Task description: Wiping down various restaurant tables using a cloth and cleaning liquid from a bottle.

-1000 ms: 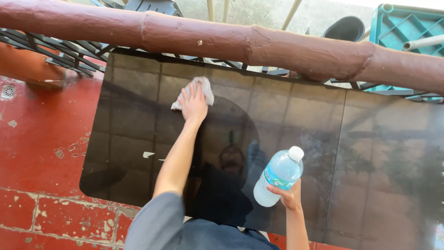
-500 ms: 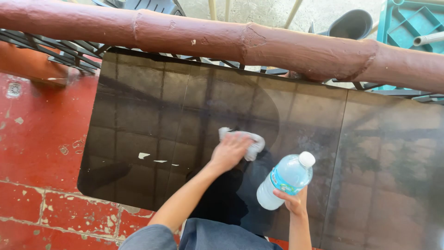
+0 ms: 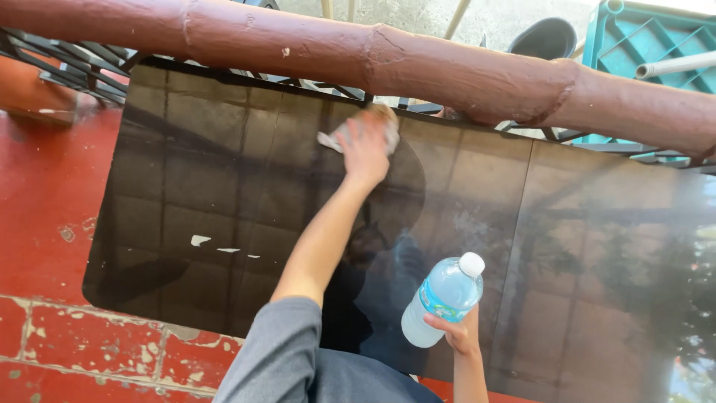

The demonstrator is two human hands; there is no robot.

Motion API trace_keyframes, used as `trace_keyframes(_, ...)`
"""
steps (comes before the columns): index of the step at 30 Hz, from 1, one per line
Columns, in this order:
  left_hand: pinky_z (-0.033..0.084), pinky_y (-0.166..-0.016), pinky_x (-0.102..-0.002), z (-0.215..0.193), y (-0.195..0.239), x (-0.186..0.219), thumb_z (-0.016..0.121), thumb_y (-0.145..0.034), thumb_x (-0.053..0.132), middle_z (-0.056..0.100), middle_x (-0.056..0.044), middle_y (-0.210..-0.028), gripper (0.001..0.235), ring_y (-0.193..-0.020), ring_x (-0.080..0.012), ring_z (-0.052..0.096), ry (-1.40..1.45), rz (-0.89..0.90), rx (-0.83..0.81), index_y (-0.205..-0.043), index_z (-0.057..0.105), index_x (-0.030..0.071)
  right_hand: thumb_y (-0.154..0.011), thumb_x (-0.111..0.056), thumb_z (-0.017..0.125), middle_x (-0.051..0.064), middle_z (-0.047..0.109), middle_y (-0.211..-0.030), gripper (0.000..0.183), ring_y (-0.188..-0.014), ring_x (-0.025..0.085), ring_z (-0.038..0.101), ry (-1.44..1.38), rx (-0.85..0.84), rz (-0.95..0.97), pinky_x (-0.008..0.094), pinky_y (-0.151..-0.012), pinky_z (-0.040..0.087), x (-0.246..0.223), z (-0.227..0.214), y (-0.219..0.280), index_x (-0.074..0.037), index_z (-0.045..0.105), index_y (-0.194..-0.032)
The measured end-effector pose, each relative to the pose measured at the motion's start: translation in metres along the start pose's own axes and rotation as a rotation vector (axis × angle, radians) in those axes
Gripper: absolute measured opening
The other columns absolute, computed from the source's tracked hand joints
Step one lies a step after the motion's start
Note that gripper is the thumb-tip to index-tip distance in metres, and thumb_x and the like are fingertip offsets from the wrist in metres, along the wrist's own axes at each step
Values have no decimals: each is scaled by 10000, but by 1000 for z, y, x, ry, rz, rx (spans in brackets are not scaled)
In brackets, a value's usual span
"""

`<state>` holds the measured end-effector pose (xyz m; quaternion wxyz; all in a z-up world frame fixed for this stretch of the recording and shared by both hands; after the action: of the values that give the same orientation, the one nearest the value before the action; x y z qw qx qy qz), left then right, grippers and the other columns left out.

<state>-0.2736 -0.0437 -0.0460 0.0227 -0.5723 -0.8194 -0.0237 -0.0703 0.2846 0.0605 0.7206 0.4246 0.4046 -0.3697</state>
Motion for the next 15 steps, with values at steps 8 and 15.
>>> trace_keyframes(8,149,-1204,-706,-20,226,83,557,-947,194,439,-72,-1620,620,-1500,-397,357,377,270,156,-1559,463,228,-557,58,844,96,712,-1058,702,-983,234,702,157,-167,-22,378,-905,559,-19,12,-31,6,620,-1220)
trace_keyframes(15,189,-1229,-628,-23,350,-14,552,-978,205,434,-26,-1641,555,-1501,-334,376,327,212,21,-1521,483,295,-572,38,846,81,729,-1013,582,-936,218,706,231,-288,81,364,-874,560,6,41,-29,9,677,-1128)
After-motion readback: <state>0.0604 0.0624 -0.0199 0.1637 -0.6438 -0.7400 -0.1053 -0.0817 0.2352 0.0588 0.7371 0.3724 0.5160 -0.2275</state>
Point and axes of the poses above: each hand's wrist, its own y-axis away from the middle knuckle, its own z-axis out of the palm, x = y × z, the point moved 9 cm from there along -y, towards the middle knuckle
